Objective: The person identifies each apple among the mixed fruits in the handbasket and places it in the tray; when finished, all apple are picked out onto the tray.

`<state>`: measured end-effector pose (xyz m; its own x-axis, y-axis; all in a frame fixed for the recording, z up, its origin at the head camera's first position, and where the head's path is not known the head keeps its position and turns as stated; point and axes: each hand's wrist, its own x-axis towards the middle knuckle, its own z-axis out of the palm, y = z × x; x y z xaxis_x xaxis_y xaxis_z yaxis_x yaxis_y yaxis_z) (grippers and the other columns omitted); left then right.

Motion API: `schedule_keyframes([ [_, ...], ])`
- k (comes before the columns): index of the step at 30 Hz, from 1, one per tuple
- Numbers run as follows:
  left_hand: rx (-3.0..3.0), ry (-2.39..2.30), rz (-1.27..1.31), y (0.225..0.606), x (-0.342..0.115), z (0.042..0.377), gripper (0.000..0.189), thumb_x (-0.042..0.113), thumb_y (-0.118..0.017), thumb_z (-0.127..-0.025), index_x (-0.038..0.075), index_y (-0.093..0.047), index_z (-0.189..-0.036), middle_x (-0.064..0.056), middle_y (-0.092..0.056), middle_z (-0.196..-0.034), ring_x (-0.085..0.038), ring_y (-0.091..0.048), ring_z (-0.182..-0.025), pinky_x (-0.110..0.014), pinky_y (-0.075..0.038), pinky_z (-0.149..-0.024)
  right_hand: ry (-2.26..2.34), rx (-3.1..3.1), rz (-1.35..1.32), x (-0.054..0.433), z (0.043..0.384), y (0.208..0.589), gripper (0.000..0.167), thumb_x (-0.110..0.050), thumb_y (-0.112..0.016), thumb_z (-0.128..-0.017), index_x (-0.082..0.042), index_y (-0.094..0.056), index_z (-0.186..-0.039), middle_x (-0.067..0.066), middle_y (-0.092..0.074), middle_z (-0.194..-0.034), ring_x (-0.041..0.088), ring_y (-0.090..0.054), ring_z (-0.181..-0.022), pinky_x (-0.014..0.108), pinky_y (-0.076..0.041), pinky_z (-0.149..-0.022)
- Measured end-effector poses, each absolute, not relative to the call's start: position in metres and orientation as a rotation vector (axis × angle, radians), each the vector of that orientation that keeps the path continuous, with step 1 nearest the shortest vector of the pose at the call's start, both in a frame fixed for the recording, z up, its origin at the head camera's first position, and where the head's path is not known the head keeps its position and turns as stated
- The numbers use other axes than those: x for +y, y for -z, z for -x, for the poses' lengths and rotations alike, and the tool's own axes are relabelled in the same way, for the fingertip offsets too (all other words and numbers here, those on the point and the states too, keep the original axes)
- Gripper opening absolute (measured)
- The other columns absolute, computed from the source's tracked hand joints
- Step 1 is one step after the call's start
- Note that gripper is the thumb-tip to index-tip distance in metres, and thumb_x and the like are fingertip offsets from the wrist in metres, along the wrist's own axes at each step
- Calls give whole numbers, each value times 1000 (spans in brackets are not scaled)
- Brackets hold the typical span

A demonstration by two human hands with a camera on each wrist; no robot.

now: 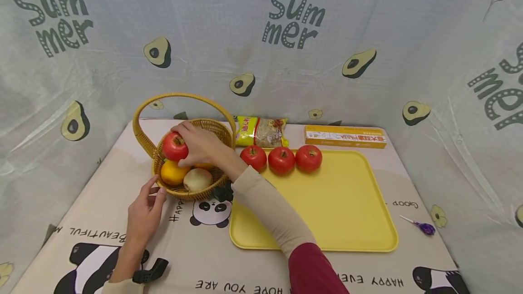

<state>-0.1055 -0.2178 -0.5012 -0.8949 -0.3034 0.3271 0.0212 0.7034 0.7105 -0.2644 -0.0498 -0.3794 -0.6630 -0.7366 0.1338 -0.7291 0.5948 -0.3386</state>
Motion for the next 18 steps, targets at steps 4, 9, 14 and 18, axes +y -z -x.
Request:
schedule_keyframes([
  [4,-2498,1059,-235,501,-218,105,48,34,-53,-103,20,-49,-149,-14,-71,-118,-27,-70,-87,-27,-54,-81,594,2795,1294,-41,256,377,87,-42,-76,-75,-20,-37,-150,0,-42,-147,14,-57,-113,32,-54,-94],
  [9,-2497,1064,-236,500,-217,105,48,35,-53,-103,21,-48,-149,-15,-71,-118,-28,-71,-87,-29,-54,-81,574,2841,1273,-26,244,373,88,-44,-76,-75,-20,-37,-150,1,-43,-146,16,-60,-108,34,-55,-91],
  [14,-2484,1058,-228,502,-217,106,48,33,-54,-103,20,-49,-148,-15,-71,-117,-28,-71,-86,-23,-53,-79,548,2902,1266,-11,234,372,86,-48,-74,-77,-19,-39,-150,2,-44,-146,18,-63,-103,37,-55,-91],
  [18,-2482,1053,-231,502,-216,106,48,33,-54,-103,20,-49,-148,-16,-71,-116,-28,-71,-85,-23,-52,-78,550,2917,1263,0,227,374,84,-50,-72,-78,-18,-41,-149,2,-45,-145,18,-65,-98,34,-56,-89],
])
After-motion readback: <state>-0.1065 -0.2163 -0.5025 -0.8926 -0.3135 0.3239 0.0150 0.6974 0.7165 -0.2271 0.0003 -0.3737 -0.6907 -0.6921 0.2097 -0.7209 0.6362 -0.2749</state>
